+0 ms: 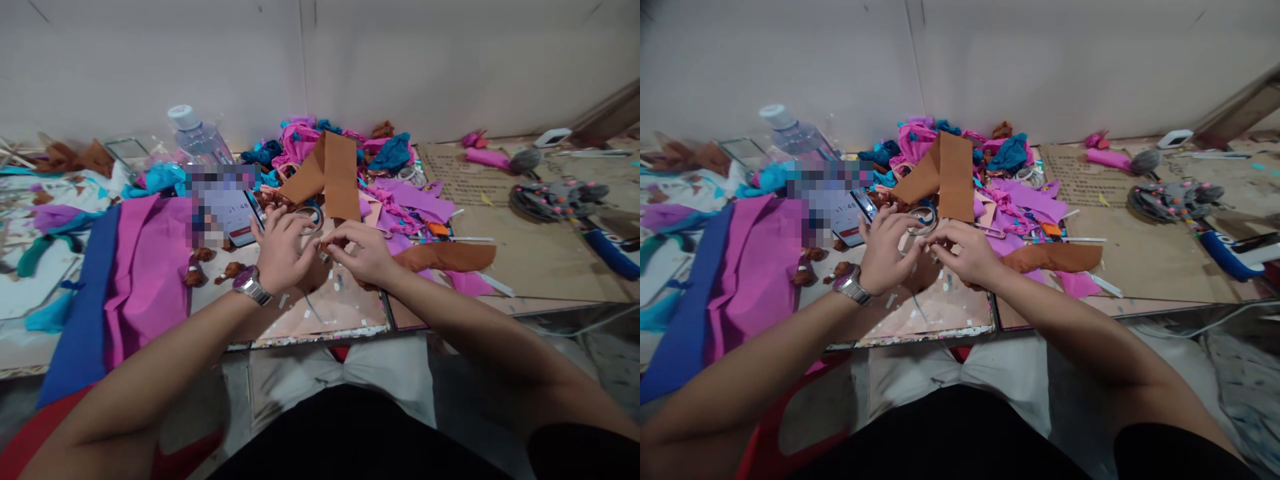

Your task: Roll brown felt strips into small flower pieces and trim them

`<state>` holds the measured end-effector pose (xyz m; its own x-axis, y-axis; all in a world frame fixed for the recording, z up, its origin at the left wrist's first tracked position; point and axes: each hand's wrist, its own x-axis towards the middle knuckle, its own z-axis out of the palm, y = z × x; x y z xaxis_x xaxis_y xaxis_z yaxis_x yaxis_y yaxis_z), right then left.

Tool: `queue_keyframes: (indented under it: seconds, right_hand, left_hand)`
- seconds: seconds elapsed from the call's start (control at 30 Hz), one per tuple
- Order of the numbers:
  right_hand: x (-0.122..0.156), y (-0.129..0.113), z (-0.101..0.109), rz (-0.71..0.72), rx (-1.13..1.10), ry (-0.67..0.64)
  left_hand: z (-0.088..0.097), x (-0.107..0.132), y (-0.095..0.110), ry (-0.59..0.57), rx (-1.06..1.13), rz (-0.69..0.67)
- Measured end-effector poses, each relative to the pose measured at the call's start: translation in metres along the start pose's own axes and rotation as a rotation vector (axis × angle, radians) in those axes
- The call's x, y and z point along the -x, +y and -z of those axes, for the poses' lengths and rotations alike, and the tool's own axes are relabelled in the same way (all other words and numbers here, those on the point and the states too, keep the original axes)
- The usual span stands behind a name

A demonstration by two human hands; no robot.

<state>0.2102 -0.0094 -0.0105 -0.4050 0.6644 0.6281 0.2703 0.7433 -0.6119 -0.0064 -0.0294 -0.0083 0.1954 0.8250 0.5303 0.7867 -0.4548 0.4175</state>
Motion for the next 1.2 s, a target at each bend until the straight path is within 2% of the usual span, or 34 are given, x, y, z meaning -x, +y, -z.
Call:
queue_keyframes:
  seconds: [0.17,0.3,0.53,0.7,0.87,1.07,1.2]
  right_hand:
    - [-0.001,0.0,0.0,-0.014,-0.01,-0.018]
    - [0.0,-0.001,0.001,-0.034,-0.009,-0.01]
    - [0.0,0.001,0.001,-0.125,-0.023,-0.011]
    - [-0.003,-0.003,0.003,-0.11,-0.033,-0.003]
    - [-0.003,-0.006,0.006,-0.131,-0.025,-0.031]
    - [-0.001,-0.005,0.007,-0.097,0.01,-0.02]
    - [0.001,-0.003,0.007,-0.082,0.075,-0.028]
  left_hand:
    - [0.001,0.0,-0.001,-0.015,0.013,0.017]
    - [0.004,-0.001,0.003,-0.029,0.038,-0.019]
    - [0.002,0.001,0.007,-0.128,0.229,-0.121]
    - [-0.002,0.0,0.004,-0.121,0.327,-0.136]
    - [0.0,-0.001,0.008,-0.096,0.441,-0.105]
    - [0.0,-0.001,0.01,-0.099,0.456,-0.083]
    - [0.0,0.0,0.009,-0.07,0.46,-0.01]
